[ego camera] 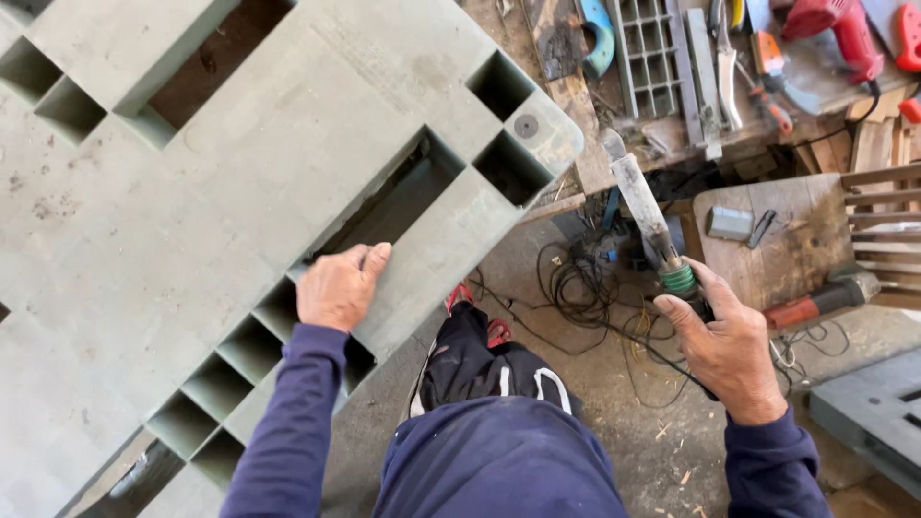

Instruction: The person uses a heated metal tool to cut and separate a section of a large, light-green plastic pallet. They then lift the cut piece and place it into a slot within the pallet structure.

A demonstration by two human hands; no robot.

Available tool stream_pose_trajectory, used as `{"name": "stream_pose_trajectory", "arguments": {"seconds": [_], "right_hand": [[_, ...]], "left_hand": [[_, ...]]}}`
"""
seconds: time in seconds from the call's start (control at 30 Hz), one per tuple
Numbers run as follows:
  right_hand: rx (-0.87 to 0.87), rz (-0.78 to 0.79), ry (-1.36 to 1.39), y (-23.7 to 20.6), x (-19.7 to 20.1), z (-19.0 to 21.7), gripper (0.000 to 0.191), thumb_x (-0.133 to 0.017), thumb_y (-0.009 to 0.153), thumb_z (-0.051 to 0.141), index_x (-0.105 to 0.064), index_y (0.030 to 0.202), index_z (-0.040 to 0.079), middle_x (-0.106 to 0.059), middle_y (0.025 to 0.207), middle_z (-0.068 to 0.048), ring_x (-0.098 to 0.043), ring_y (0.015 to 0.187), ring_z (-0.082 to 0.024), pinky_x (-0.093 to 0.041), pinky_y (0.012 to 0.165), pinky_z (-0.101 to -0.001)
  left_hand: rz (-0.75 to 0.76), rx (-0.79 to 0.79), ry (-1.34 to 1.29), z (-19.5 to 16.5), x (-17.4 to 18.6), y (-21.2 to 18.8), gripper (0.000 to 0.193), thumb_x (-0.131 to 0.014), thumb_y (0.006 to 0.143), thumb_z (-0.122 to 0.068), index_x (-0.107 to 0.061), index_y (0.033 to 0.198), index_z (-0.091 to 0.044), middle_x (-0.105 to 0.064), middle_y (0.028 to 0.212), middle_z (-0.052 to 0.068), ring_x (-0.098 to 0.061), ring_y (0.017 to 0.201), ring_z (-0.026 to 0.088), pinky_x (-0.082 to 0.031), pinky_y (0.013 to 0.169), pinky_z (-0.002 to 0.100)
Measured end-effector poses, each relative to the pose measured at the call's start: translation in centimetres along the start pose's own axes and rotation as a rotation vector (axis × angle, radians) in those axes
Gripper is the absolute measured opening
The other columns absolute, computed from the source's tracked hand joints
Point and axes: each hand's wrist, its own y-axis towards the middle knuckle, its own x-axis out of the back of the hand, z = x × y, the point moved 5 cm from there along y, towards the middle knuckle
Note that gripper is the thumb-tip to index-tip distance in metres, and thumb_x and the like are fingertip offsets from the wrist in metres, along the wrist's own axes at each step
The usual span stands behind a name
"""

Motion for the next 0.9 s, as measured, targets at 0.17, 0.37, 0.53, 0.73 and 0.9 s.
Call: {"name": "stream_pose_trajectory", "arguments": {"seconds": [0.17,0.37,0.53,0.73,0.9], "right_hand": [[-0.067,0.011,0.162,2.9,-1.8,-1.1,0.048,-0.073,0.096,0.018,-0.061,0.141,0.004,-0.067,0.091,-0.003,-0.058,0.072,-0.007,-0.048,0.06,-0.025],[-0.262,-0.022,0.322,8.0,-4.1,-2.6,0.047,-0.072,0.094,0.016,-0.061,0.139,0.004,-0.063,0.081,0.002,-0.054,0.061,-0.004,-0.045,0.052,-0.023],[-0.177,-0.116,0.356,16.5,-3.7,-4.4,0.055,-0.068,0.094,0.013,-0.054,0.146,0.003,-0.067,0.094,-0.003,-0.058,0.069,-0.01,-0.05,0.062,-0.0266],[0.152,-0.285,-0.028,29.3,-1.9,-5.9,0.06,-0.069,0.093,0.008,-0.051,0.15,-0.001,-0.066,0.119,-0.022,-0.068,0.102,-0.033,-0.054,0.092,-0.0406],[0.286,-0.181,-0.206,36.9,-2.1,-7.5,0.062,-0.067,0.097,0.01,-0.049,0.156,-0.001,-0.06,0.126,-0.026,-0.058,0.116,-0.042,-0.046,0.103,-0.0484]], "left_hand": [[-0.36,-0.328,-0.233,-7.5,-1.0,-1.2,0.059,-0.06,0.099,-0.048,-0.057,0.141,-0.007,-0.055,0.139,0.022,-0.054,0.125,0.041,-0.046,0.101,0.05],[-0.48,-0.48,-0.279,-14.8,-1.0,-0.2,0.053,-0.071,0.095,-0.036,-0.061,0.135,-0.002,-0.046,0.15,0.022,-0.041,0.141,0.043,-0.035,0.114,0.052],[-0.445,-0.54,-0.223,-19.7,-0.9,1.6,0.043,-0.07,0.095,-0.033,-0.068,0.127,-0.004,-0.044,0.152,0.02,-0.037,0.145,0.042,-0.032,0.117,0.055],[-0.456,-0.474,-0.21,-26.7,-1.4,5.7,0.042,-0.071,0.091,-0.032,-0.069,0.122,-0.004,-0.044,0.152,0.019,-0.035,0.145,0.041,-0.03,0.116,0.057],[-0.48,-0.343,-0.156,-29.3,-1.8,7.6,0.045,-0.07,0.091,-0.032,-0.068,0.123,0.0,-0.042,0.153,0.021,-0.034,0.143,0.04,-0.031,0.117,0.054]]}}
